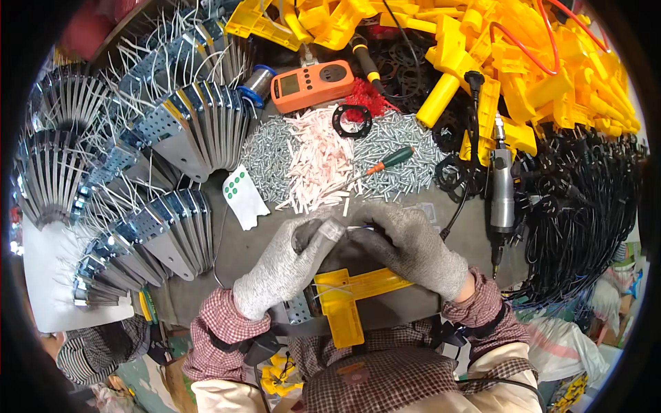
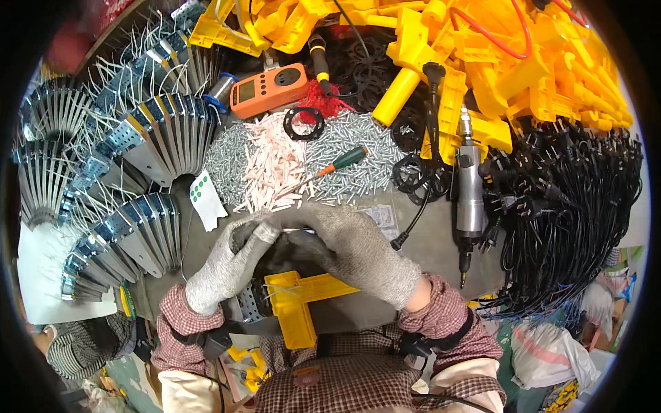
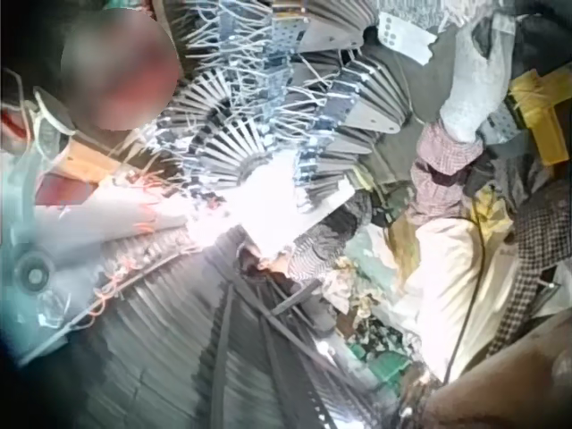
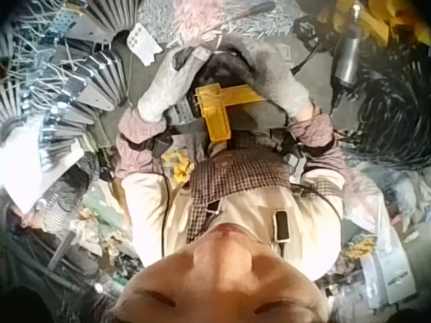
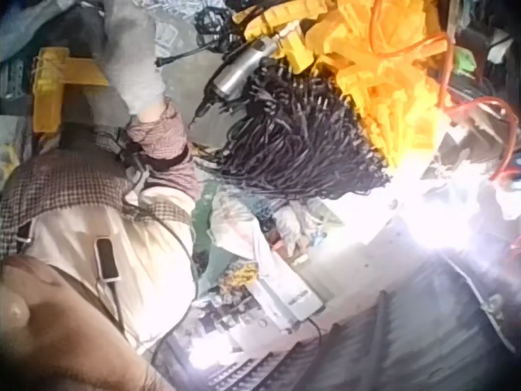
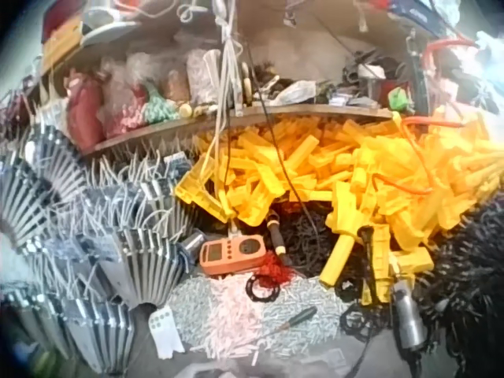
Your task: Assembling, screwing, and soldering components for a yellow plastic and metal device.
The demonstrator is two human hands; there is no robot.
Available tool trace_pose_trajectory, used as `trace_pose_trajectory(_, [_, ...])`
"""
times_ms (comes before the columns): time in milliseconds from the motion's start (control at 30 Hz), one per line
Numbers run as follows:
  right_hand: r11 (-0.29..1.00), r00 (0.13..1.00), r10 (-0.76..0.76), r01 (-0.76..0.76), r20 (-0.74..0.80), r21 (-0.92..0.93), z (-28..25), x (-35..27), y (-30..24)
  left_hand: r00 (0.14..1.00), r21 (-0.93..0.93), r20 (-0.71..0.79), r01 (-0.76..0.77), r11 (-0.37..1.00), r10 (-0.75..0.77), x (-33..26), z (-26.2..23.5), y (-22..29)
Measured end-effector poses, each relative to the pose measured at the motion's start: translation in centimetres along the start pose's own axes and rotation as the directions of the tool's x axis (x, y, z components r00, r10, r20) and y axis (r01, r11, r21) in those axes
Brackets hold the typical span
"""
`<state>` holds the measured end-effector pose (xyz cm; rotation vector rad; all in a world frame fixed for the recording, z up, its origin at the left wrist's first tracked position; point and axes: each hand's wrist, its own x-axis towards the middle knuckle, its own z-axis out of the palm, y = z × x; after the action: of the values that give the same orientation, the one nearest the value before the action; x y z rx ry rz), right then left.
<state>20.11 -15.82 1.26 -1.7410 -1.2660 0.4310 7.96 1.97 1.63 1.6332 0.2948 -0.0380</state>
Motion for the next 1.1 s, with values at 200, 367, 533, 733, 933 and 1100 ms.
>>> trace_pose_trajectory(200, [0.999, 0.999, 0.034, -0.034, 0.006, -0.028, 0.1, 0.0, 0.1, 0.991, 0.471, -0.081, -0.06, 0.88, 0.111, -0.2, 0.2, 2.4])
trace_pose_trajectory(367, [0.988, 0.993, -0.096, 0.087, -0.067, -0.129, -0.4, -0.5, 0.3, 0.916, 0.185, -0.373, -0.086, 0.979, 0.151, -0.2, 0.9, 3.4])
trace_pose_trajectory(533, [0.994, 0.987, 0.054, -0.067, -0.151, -0.082, -2.3, -1.3, 1.3, 0.857, 0.537, -0.285, 0.514, 0.668, -0.43, -5.7, -7.8, 8.0])
trace_pose_trajectory(733, [1.0, 0.993, 0.006, -0.004, -0.117, 0.022, 0.3, -1.6, 2.8, 0.899, 0.863, -0.209, -0.015, 0.504, 0.385, 7.6, -1.8, 6.3])
trace_pose_trajectory(933, [0.988, 0.981, -0.141, 0.131, -0.131, -0.082, -0.6, -1.7, 1.7, 0.951, 0.527, -0.17, -0.132, 0.839, 0.257, 15.7, -0.3, 5.2])
trace_pose_trajectory(1100, [0.999, 0.978, 0.003, -0.01, -0.206, -0.034, 1.7, -1.9, 2.9, 0.822, 0.855, 0.124, -0.373, 0.36, 0.555, 16.7, -0.4, 5.6])
